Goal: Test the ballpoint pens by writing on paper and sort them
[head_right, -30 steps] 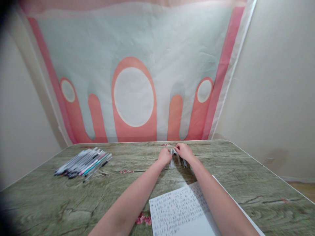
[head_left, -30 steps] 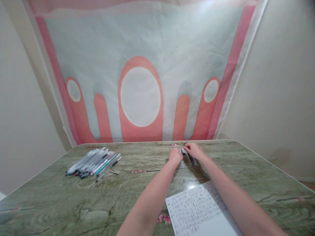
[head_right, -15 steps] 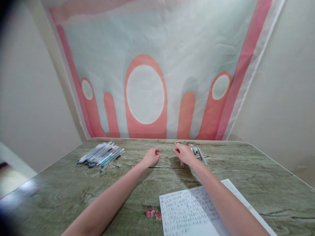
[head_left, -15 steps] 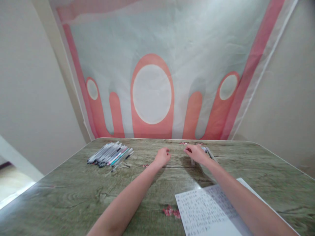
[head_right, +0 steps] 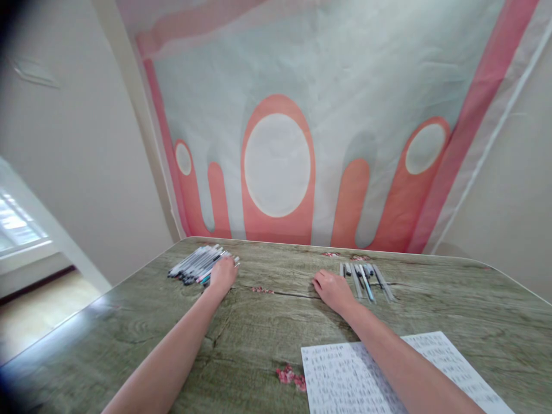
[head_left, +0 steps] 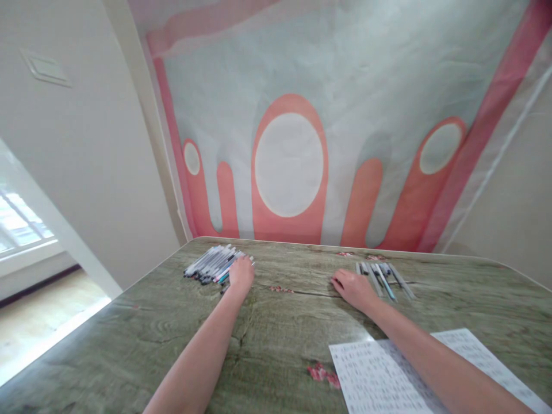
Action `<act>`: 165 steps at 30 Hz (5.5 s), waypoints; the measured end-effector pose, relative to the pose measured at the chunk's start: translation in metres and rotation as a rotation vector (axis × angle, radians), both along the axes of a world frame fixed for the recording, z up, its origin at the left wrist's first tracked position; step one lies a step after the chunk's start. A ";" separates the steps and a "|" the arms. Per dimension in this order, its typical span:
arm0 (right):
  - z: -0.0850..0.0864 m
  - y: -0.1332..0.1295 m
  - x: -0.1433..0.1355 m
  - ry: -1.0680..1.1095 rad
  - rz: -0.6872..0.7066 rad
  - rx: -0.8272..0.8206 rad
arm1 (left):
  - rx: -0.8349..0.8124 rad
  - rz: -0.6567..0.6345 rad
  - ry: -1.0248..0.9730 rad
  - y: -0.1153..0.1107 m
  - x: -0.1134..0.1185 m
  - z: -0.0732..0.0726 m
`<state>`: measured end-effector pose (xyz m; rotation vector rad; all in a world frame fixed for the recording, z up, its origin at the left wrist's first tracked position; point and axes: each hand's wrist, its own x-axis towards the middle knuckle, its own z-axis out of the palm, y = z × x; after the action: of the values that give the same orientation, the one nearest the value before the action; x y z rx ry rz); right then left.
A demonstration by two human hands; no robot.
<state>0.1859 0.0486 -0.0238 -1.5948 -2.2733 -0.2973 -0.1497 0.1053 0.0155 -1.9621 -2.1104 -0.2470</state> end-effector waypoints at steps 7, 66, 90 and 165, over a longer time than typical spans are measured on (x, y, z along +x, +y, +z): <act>0.000 -0.002 -0.001 -0.009 0.023 0.013 | -0.052 -0.022 0.016 -0.001 0.011 -0.002; 0.024 0.005 0.004 1.171 0.076 -0.387 | -1.116 -0.373 -2.200 -0.043 0.203 -0.014; 0.016 0.069 0.003 0.429 0.207 -0.311 | -0.262 -0.149 -2.043 -0.011 0.192 -0.027; 0.016 0.061 0.056 0.253 -0.125 -0.050 | -0.710 -0.290 -1.949 -0.033 0.226 -0.026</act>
<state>0.2422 0.1099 -0.0083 -1.6975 -2.0098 -0.0649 0.0768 0.0722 -0.0106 -2.7337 -2.8352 -2.7005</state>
